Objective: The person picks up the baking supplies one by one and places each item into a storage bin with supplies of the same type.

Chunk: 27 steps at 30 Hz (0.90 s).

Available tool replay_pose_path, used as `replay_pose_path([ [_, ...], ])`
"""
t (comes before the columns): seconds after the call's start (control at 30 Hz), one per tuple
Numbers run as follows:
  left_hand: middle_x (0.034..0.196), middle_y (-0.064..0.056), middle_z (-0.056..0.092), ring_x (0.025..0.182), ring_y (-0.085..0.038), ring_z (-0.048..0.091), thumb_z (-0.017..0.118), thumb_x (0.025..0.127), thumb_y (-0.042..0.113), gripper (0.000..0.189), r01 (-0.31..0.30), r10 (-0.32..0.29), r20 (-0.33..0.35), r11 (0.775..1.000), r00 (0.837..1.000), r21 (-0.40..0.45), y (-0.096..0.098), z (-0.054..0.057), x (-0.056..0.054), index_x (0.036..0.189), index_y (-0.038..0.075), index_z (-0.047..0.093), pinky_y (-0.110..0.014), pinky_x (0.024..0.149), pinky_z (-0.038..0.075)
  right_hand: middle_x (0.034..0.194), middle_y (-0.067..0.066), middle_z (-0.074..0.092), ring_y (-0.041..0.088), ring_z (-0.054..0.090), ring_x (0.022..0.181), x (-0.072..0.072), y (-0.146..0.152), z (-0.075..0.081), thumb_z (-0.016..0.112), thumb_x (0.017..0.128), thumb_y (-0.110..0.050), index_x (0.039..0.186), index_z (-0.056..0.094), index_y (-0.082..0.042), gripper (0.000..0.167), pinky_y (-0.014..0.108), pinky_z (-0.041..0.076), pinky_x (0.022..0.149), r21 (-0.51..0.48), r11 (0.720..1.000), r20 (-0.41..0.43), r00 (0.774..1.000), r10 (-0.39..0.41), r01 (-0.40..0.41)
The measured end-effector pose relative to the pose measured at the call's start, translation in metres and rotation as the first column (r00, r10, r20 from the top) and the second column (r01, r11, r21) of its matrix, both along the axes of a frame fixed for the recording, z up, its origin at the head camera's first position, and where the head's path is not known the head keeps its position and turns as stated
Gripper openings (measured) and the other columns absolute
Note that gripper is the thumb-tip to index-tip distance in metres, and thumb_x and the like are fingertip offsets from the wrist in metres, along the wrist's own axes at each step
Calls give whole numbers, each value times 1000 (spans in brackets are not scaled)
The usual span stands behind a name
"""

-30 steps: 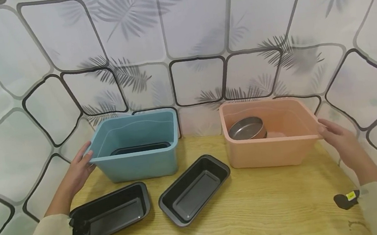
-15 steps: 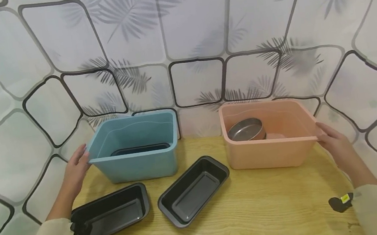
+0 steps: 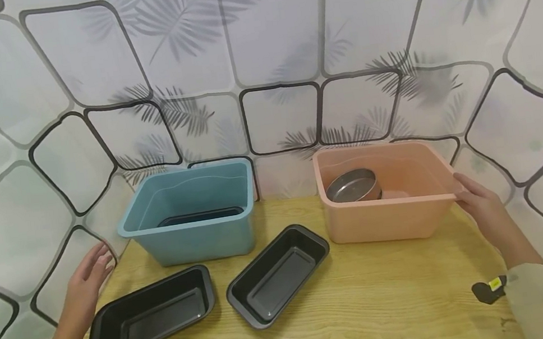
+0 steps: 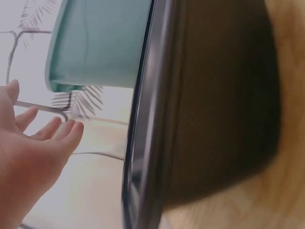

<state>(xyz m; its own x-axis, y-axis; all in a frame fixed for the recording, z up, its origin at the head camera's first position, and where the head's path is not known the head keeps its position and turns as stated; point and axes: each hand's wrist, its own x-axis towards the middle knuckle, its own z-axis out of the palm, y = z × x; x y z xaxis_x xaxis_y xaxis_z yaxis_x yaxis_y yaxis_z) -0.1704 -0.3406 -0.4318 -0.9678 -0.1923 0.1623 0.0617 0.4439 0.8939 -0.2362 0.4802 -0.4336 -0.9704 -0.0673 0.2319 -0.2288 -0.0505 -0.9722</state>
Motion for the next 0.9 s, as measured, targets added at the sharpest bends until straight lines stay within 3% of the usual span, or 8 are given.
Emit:
replay_pose_path([
  [0.17, 164, -20, 28, 111, 17, 43, 38, 108, 49, 68, -2, 8, 89, 998, 996, -70, -3, 2, 26, 163, 14, 19, -8, 92, 42, 166, -18, 6, -27, 44, 118, 1, 0, 0, 41, 110, -14, 162, 10, -12, 61, -1, 40, 90, 41, 999, 15, 1000, 3, -3],
  [0.33, 164, -22, 24, 119, 12, 38, 38, 107, 50, 70, -49, 53, 184, 998, 981, -28, -1, -6, 47, 163, 15, 16, -53, 116, 35, 166, -18, 6, -26, 45, 116, 1, -1, 0, 42, 110, -14, 162, 10, -13, 61, -1, 40, 90, 27, 1000, 19, 1000, -3, 2],
  [0.37, 164, -23, 25, 118, 13, 37, 38, 107, 50, 70, -59, 62, 195, 998, 979, -23, -2, -9, 51, 163, 15, 16, -51, 117, 35, 166, -18, 6, -26, 46, 115, 1, -1, 0, 42, 110, -14, 162, 11, -13, 61, -1, 40, 90, 26, 1000, 21, 1000, -5, 4],
  [0.47, 161, -27, 29, 116, 17, 36, 37, 108, 48, 69, -68, 81, 216, 996, 973, -63, -3, -19, 61, 163, 12, 16, -17, 108, 39, 166, -18, 8, -24, 49, 114, 1, -2, 0, 43, 109, -13, 162, 12, -12, 61, -1, 41, 91, 9, 1000, 17, 1000, -7, 7],
  [0.57, 160, -32, 26, 138, -4, 40, 36, 109, 46, 69, -56, 70, 220, 996, 973, -68, -3, -26, 68, 162, 7, 14, -1, 94, 35, 166, -18, 10, -22, 52, 112, 3, -3, 1, 43, 109, -10, 161, 13, -10, 61, 0, 42, 90, -15, 1000, 7, 1000, -10, 10],
  [0.7, 163, -34, 9, 148, -55, 12, 34, 110, 44, 71, -35, 40, 244, 999, 969, -28, -4, -29, 73, 162, 2, 9, -46, 124, 23, 166, -17, 10, -22, 53, 111, 3, -3, 0, 43, 108, -9, 161, 15, -10, 60, 1, 43, 91, -39, 999, 3, 1000, -13, 13],
  [0.77, 163, -34, 4, 148, -57, 5, 33, 110, 43, 71, -29, 36, 261, 999, 965, -32, -6, -31, 75, 161, 0, 7, -71, 116, 15, 167, -17, 9, -22, 53, 111, 3, -3, 0, 43, 108, -8, 161, 16, -12, 59, 1, 43, 92, -50, 999, 6, 1000, -11, 11],
  [0.9, 162, -37, 0, 147, -60, 2, 34, 111, 38, 69, -23, 32, 268, 999, 963, -36, -9, -40, 80, 160, -3, 6, -72, 116, 11, 167, -15, 5, -20, 55, 110, 1, -4, -1, 43, 108, -8, 161, 18, -13, 59, 1, 43, 92, -68, 998, 8, 1000, -10, 10],
])
